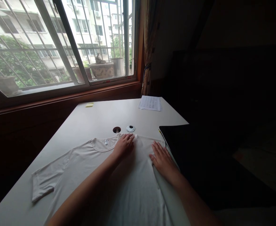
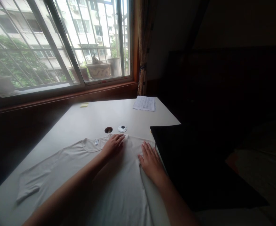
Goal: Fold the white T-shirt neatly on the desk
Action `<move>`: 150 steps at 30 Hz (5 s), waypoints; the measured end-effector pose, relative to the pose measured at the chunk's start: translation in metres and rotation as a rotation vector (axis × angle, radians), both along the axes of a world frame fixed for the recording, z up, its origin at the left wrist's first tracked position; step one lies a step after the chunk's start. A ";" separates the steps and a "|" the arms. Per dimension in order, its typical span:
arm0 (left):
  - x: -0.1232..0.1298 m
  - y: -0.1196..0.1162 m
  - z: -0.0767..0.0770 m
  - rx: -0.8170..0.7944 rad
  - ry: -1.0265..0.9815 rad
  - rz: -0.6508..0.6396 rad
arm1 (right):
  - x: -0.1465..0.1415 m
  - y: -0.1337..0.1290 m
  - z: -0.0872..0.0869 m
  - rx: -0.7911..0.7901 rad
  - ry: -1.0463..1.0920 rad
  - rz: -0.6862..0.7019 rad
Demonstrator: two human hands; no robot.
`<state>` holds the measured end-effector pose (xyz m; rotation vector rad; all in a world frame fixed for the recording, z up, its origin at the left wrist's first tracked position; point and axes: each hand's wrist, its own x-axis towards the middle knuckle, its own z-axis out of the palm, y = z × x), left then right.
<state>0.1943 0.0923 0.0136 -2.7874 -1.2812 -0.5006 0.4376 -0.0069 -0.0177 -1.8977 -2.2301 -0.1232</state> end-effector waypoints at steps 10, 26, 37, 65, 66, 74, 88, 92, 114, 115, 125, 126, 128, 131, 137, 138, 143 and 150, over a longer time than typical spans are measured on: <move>-0.017 -0.001 -0.011 -0.044 0.086 0.115 | -0.002 -0.001 -0.001 -0.025 0.010 -0.051; 0.001 -0.003 0.005 -0.076 0.150 0.095 | 0.001 0.000 -0.009 0.043 -0.008 -0.055; 0.033 -0.010 -0.008 -0.082 0.108 -0.131 | 0.000 -0.001 -0.012 0.060 -0.011 -0.079; 0.032 0.015 -0.009 -0.081 0.113 -0.095 | -0.011 0.010 -0.002 0.045 -0.029 -0.097; 0.032 0.015 -0.009 -0.080 0.113 -0.096 | -0.010 0.010 -0.003 0.051 -0.035 -0.109; 0.033 0.016 -0.009 -0.077 0.115 -0.099 | 0.000 0.011 -0.012 0.106 -0.027 -0.172; 0.019 0.003 0.003 -0.028 0.088 -0.068 | 0.001 0.012 -0.015 0.102 -0.002 -0.177; 0.000 -0.011 -0.004 -0.040 0.094 0.021 | 0.002 0.012 -0.015 0.086 -0.009 -0.189; -0.007 -0.006 -0.006 0.032 0.106 0.187 | 0.002 0.008 -0.015 0.092 -0.007 -0.188; -0.007 -0.010 -0.005 0.044 0.102 0.203 | 0.002 0.008 -0.014 0.093 -0.001 -0.188; -0.015 0.000 -0.009 0.044 0.110 0.271 | 0.004 0.009 -0.017 0.118 -0.002 -0.163; -0.015 0.001 -0.010 0.041 0.111 0.273 | 0.004 0.009 -0.017 0.119 0.000 -0.162; -0.014 0.003 -0.011 0.036 0.112 0.276 | 0.005 0.009 -0.017 0.125 0.005 -0.158; -0.014 0.002 -0.009 0.037 0.112 0.266 | 0.005 0.008 -0.018 0.136 0.011 -0.157; -0.009 -0.017 0.007 0.082 0.112 0.131 | 0.006 0.009 -0.023 0.143 0.008 -0.162; -0.007 -0.025 0.010 0.087 0.106 0.085 | 0.006 0.010 -0.024 0.145 0.009 -0.164; -0.017 -0.069 0.018 0.024 0.096 -0.079 | 0.008 0.010 -0.028 0.154 0.014 -0.159; -0.137 -0.104 0.006 0.023 0.095 0.147 | 0.008 0.010 -0.022 0.156 0.050 -0.139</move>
